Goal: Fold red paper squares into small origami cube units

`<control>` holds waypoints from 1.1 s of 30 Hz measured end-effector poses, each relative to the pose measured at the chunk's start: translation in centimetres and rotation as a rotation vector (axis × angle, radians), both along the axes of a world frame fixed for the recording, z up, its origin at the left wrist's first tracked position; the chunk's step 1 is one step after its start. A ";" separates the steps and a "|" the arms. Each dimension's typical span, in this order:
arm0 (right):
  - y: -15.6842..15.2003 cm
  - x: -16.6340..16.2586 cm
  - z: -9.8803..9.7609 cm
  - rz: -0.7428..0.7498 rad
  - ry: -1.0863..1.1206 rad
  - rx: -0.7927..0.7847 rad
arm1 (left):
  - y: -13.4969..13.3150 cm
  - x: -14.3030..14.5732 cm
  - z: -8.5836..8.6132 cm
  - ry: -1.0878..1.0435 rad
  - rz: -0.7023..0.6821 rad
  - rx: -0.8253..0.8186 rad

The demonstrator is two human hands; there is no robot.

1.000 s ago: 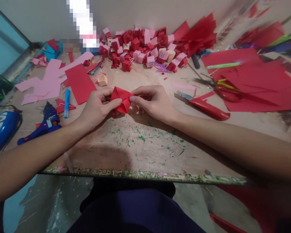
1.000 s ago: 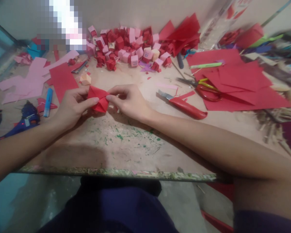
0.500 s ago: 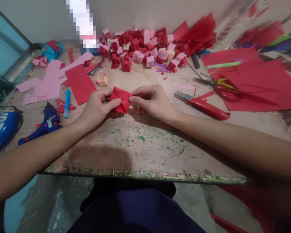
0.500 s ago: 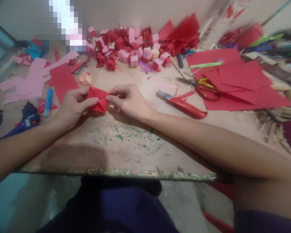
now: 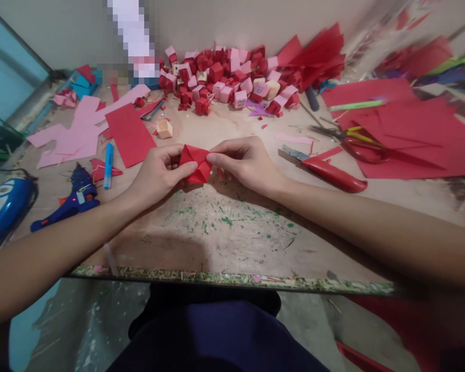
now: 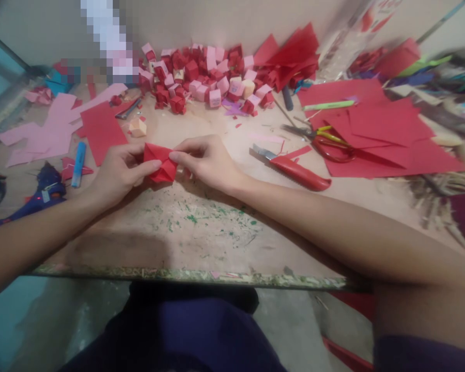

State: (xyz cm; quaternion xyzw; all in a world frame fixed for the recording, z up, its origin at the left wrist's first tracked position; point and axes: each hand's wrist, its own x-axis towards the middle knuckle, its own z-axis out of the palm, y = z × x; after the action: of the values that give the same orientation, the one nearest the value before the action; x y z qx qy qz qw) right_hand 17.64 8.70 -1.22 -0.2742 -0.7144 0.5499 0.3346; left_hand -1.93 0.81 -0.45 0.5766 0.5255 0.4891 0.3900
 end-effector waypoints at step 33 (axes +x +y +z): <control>0.2 0.4 0.4 0.142 -0.059 0.009 | 0.5 -0.7 -1.1 0.014 0.074 0.068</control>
State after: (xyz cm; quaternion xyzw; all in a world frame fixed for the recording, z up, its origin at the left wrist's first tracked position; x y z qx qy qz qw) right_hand 18.01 8.89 -0.82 -0.2375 -0.7442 0.5607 0.2748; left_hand -2.67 1.28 -1.58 0.5734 0.5322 0.5166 0.3479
